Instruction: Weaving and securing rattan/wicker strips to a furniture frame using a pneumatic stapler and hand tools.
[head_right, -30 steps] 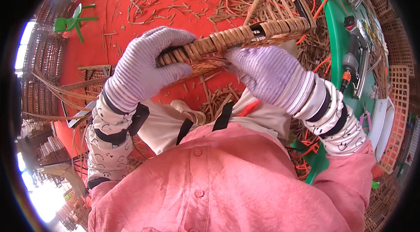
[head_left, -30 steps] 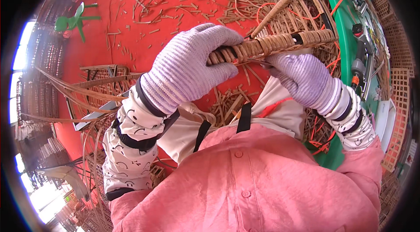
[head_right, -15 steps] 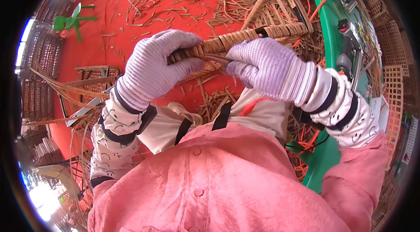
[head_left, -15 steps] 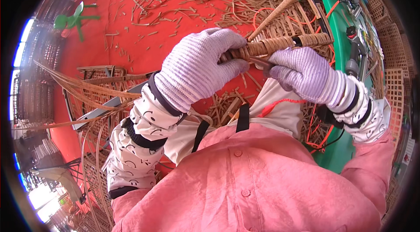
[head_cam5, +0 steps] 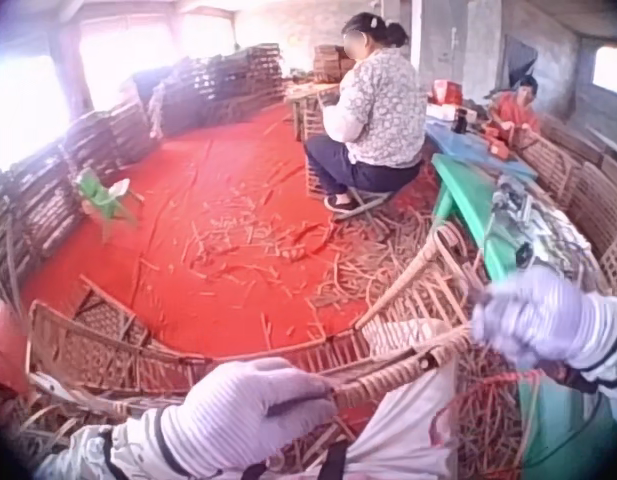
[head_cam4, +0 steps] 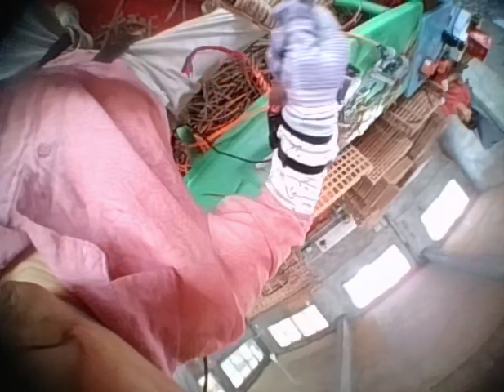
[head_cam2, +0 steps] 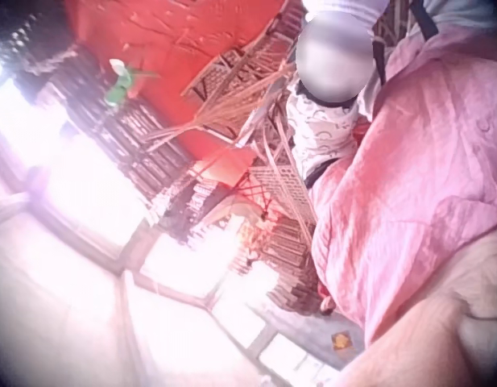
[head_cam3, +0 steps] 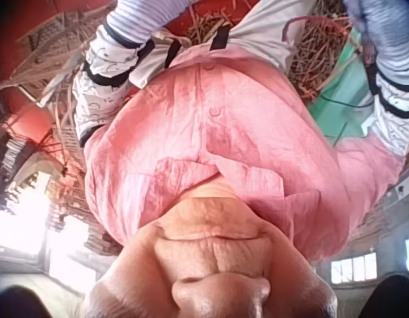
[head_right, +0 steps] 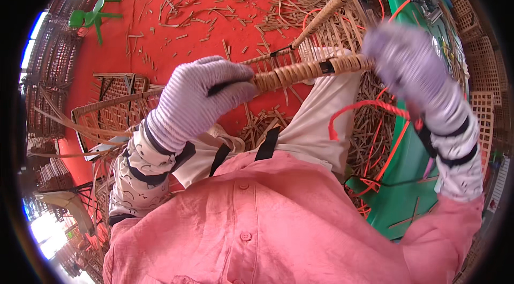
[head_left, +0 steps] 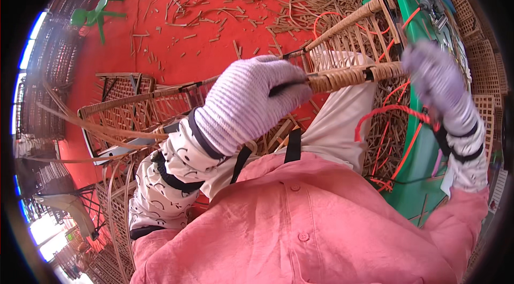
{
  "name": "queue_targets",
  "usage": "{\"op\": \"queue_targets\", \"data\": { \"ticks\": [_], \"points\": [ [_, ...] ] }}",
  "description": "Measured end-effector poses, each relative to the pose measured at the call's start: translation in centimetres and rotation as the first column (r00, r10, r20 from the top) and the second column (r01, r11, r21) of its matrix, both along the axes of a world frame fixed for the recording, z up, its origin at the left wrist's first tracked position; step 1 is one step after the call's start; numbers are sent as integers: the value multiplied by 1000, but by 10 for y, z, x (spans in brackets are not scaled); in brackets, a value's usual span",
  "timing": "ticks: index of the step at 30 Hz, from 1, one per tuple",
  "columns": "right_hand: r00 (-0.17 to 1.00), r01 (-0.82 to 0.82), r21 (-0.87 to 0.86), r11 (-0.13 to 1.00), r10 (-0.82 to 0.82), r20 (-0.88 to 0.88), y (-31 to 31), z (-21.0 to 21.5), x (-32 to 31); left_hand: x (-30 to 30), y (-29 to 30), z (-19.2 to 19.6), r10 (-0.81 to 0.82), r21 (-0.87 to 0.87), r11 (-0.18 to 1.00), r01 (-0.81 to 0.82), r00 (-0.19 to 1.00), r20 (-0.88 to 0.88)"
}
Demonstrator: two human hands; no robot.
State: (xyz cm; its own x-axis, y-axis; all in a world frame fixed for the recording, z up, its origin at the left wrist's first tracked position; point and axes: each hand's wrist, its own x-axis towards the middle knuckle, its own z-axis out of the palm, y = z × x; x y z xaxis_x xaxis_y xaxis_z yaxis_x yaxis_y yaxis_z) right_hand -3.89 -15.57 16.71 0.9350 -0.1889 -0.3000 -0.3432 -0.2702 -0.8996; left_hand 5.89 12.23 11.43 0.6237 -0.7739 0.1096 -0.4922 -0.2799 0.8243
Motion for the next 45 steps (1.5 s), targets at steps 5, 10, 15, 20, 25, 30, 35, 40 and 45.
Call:
{"op": "queue_targets", "data": {
  "ticks": [5, 10, 15, 20, 25, 30, 35, 40, 45],
  "points": [
    [983, -182, -158, 971, 178, -39, 32, -18, -22, 2, -8, 11, 17, 123, 992, 29, 935, -356],
    [962, -251, -200, 947, 267, 55, 40, -24, -15, 15, -9, 9, 28, 101, 993, 68, 678, -735],
    [965, -202, 110, 973, 216, -146, 41, -16, -17, 14, -10, 4, 174, 203, 979, -35, 671, -721],
    [964, 43, 272, 961, 32, -265, 38, 6, -8, 1, -8, 14, 115, 210, 977, 38, 736, -667],
    [898, 370, 404, 837, -211, -386, 67, 14, 18, -8, -4, 12, 57, 246, 969, 32, 936, -347],
    [866, 45, 369, 928, 148, -477, 44, 1, 8, -15, 1, 10, 59, 318, 948, 7, 978, -198],
    [860, 22, 346, 938, 159, -485, 42, -5, 7, -15, 10, 8, 24, 350, 936, 31, 988, -151],
    [907, 13, 300, 954, 115, -405, 49, -6, -2, -24, 20, 7, 20, 200, 979, -37, 996, 87],
    [998, -1, 286, 958, 17, -53, 60, -29, -13, -8, 14, 5, -19, 157, 988, -12, 980, 199]
  ]
}}
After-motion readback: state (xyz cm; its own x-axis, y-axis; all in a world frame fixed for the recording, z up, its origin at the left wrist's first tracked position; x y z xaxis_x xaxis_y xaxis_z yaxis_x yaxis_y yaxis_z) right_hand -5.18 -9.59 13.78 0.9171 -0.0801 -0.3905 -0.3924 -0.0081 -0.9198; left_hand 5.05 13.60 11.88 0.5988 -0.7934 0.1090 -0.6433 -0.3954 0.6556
